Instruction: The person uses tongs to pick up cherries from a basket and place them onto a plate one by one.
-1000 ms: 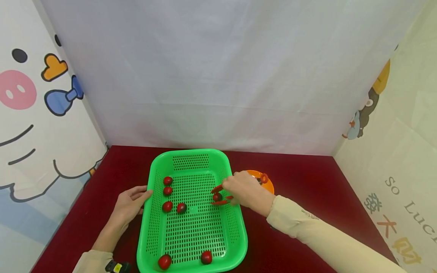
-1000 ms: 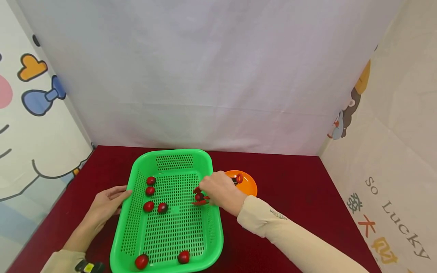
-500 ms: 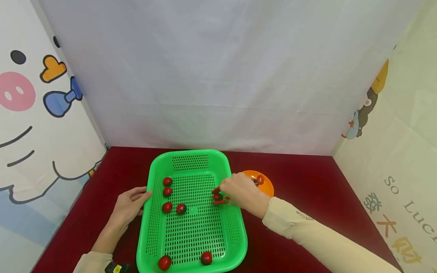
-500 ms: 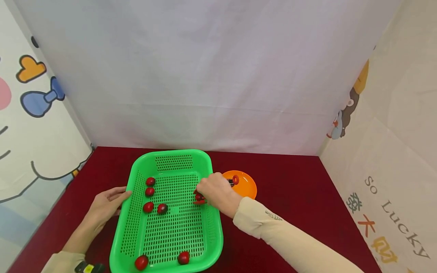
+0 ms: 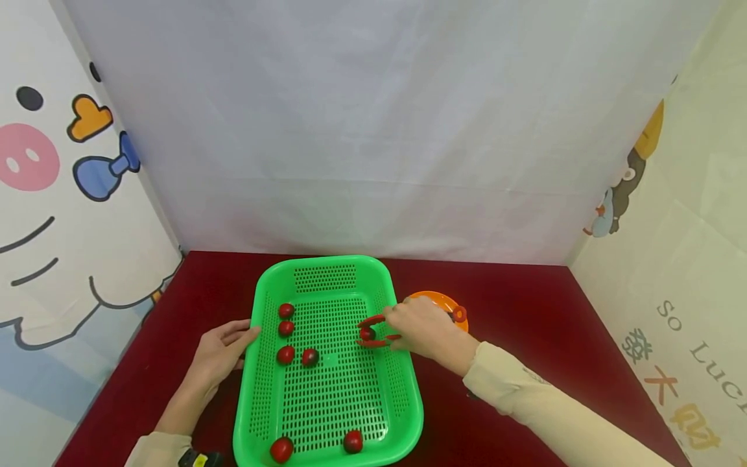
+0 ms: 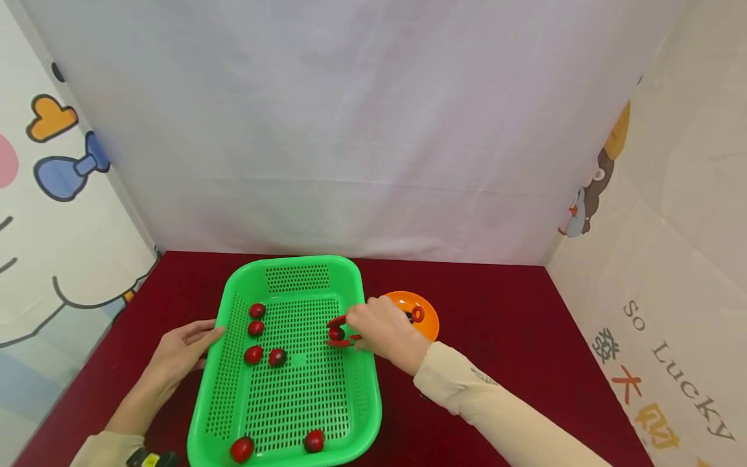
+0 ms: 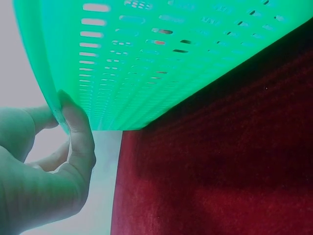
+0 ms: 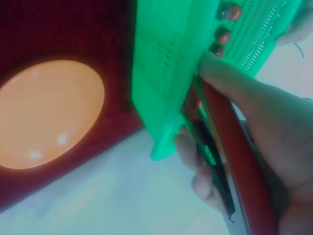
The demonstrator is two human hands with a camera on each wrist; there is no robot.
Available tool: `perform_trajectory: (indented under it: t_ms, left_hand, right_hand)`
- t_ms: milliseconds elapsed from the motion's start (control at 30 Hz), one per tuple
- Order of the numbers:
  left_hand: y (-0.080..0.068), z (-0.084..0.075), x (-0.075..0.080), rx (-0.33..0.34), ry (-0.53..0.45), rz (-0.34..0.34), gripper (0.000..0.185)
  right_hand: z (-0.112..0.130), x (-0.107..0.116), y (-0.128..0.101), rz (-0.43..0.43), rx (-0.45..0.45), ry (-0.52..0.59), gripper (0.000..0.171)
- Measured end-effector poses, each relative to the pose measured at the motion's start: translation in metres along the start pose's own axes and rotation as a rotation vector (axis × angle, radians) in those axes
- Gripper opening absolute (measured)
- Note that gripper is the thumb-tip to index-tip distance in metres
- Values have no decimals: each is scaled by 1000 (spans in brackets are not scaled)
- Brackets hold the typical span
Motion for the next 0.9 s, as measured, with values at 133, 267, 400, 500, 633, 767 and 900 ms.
perform_trajectory:
  t_ms: [133,267,400,500,633,767,900]
  left_hand:
    - [0,0,0,5,-4,0,59]
    - [-1,-1,0,3,-2,3,59]
    - [-1,-2,-1,4,0,3,59]
    - [-1,-2,-1,1,5,3,59]
    - [0,-1,-1,-6,12,2,60]
    - [0,-1,-1,-4,4,-1,60]
    - [0,0,-1,0,-1,-1,60]
  right_hand:
    - [-6,0,-3,-32,-8,71,44]
    - [-13,3,-8,-117,-6,137,46]
    - [-21,7,-13,-214,-3,166,48]
    - [-25,8,-15,-256,-10,181,48]
    - [-29,8,-17,-300,-15,245,45]
    - [-33,9,-20,-354,-19,320,46]
    - [-39,10,-25,-412,-30,387,52]
Point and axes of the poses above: each hand's wrist, its own y-axis towards the middle knuckle, its own x-axis out of the back of the hand, z = x × y, the point moved 9 cm from there along y, towards the middle knuckle, and after that the axes turned 15 degrees about -x, right-handed, at the moved point
